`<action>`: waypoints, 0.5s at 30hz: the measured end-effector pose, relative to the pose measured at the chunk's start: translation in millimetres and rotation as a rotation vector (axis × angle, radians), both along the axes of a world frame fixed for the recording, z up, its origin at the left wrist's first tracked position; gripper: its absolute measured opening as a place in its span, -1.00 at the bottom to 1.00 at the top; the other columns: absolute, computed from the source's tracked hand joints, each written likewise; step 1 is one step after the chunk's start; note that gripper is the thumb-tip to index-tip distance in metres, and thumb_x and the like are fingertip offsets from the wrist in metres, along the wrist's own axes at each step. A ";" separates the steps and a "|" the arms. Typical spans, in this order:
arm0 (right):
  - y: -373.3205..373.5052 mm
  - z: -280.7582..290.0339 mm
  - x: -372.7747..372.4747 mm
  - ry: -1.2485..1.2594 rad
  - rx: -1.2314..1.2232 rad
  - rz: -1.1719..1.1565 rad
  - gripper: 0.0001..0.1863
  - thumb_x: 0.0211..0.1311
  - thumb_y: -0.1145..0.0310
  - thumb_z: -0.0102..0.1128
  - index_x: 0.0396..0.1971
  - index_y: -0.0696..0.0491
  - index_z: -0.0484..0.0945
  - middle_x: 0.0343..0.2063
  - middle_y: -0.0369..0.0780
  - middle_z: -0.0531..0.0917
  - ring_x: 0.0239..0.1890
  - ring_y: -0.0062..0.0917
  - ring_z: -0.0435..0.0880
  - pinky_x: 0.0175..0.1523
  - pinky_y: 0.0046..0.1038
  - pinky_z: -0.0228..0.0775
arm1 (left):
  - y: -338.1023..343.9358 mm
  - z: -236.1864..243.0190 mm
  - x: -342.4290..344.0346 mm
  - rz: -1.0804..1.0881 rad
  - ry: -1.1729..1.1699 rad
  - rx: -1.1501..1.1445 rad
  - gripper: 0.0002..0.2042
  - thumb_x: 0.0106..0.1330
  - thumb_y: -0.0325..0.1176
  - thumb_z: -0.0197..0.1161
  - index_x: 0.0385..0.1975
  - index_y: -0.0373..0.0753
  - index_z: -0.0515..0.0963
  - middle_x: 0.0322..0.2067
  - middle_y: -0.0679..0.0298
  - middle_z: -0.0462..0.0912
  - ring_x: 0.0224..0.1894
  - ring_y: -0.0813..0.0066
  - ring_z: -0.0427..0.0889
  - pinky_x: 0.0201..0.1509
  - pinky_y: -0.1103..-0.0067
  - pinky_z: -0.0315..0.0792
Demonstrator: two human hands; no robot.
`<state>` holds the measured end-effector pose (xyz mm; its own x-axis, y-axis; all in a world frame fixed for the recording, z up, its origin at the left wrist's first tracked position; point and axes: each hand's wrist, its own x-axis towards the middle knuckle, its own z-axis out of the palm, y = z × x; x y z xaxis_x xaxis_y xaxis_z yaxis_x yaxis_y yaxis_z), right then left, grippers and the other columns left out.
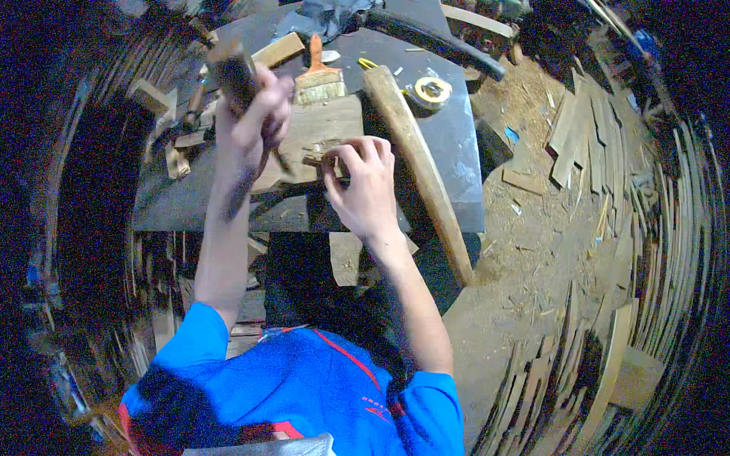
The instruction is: Use a chisel and a wooden mallet to carve out a mortise or joint in a wooden block.
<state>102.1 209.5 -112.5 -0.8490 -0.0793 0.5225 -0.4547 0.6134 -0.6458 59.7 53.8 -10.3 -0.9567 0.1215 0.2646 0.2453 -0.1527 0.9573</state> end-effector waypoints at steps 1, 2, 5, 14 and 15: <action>2.0 -3.9 -1.5 -0.008 -0.013 0.000 -0.74 -0.02 0.41 0.33 -0.26 0.03 0.59 -0.16 -0.16 0.54 0.05 -0.20 0.40 0.13 -0.21 0.26 | -2.2 -7.7 7.7 -0.029 0.067 -0.221 -0.80 0.23 -0.27 0.39 -0.44 -0.25 0.57 -0.61 0.38 0.54 -0.57 0.73 0.50 -0.52 0.71 0.34; 6.3 -4.5 1.6 -0.012 -0.010 -0.019 -0.74 -0.02 0.41 0.33 -0.26 0.03 0.59 -0.16 -0.16 0.54 0.05 -0.20 0.40 0.13 -0.21 0.26 | -0.9 -13.8 17.1 -0.058 0.139 -0.440 -0.79 0.19 -0.27 0.42 -0.42 -0.28 0.60 -0.56 0.30 0.63 -0.52 0.63 0.60 -0.45 0.63 0.44; 18.5 -19.5 -5.0 0.026 0.034 0.044 -0.58 -0.27 0.37 0.38 -0.24 0.02 0.59 -0.14 -0.16 0.53 0.06 -0.17 0.38 0.14 -0.19 0.27 | 16.6 -2.5 37.2 -0.611 0.243 -0.785 -0.66 -0.01 -0.43 0.49 -0.20 -0.30 0.62 -0.34 0.08 0.72 -0.30 0.39 0.70 -0.16 0.42 0.53; 6.4 -21.4 -7.2 0.120 -0.017 0.011 -0.77 0.01 0.30 0.36 -0.29 -0.04 0.59 -0.18 -0.20 0.54 0.03 -0.23 0.39 0.12 -0.20 0.29 | 39.1 -37.3 75.3 -0.531 0.131 -0.613 -0.65 0.02 -0.42 0.45 -0.16 -0.30 0.58 -0.35 0.06 0.72 -0.27 0.36 0.73 -0.15 0.43 0.54; 5.5 -22.9 -9.0 0.135 -0.015 0.007 -0.77 0.01 0.30 0.36 -0.29 -0.05 0.59 -0.18 -0.21 0.54 0.03 -0.23 0.39 0.12 -0.19 0.29 | 37.0 -38.2 75.5 -0.567 0.112 -0.634 -0.59 0.03 -0.43 0.44 -0.07 -0.27 0.56 -0.24 0.04 0.71 -0.21 0.28 0.73 -0.10 0.42 0.55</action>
